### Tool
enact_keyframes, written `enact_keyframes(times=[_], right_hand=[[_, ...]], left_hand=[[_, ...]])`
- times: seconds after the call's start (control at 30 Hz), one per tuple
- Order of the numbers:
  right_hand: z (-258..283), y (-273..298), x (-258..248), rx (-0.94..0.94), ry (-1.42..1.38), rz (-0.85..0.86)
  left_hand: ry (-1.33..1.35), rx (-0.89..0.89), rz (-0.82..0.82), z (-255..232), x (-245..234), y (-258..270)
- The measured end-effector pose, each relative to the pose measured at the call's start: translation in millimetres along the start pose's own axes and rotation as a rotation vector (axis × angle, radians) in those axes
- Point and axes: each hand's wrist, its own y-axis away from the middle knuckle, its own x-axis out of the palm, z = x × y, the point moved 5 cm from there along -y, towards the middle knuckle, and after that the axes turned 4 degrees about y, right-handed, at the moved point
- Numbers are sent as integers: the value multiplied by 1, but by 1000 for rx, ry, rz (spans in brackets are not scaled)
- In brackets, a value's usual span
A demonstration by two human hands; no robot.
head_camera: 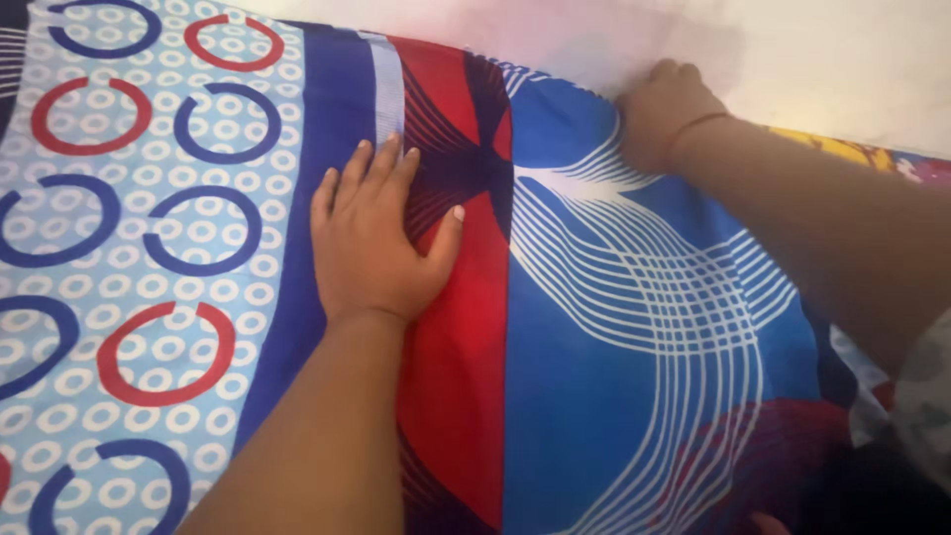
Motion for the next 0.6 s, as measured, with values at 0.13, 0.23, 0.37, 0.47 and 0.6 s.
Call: enact_keyframes(times=[0.13,0.23,0.37,0.47,0.6], right_hand=[[7,3,8,83,-105,-79],[5,8,10,78,-195,-154],[-4,18,8,95,-419,-223],[-10,13,10,97,-397,-48],[-7,9,-14,32,-436,-56]], left_hand=[[7,-10,5,2,0,0],[4,-9,7,3,-1,-1],[3,-14,13,1,0,0],[8,-11,1,2,0,0],[-1,4,-4,3,3,1]])
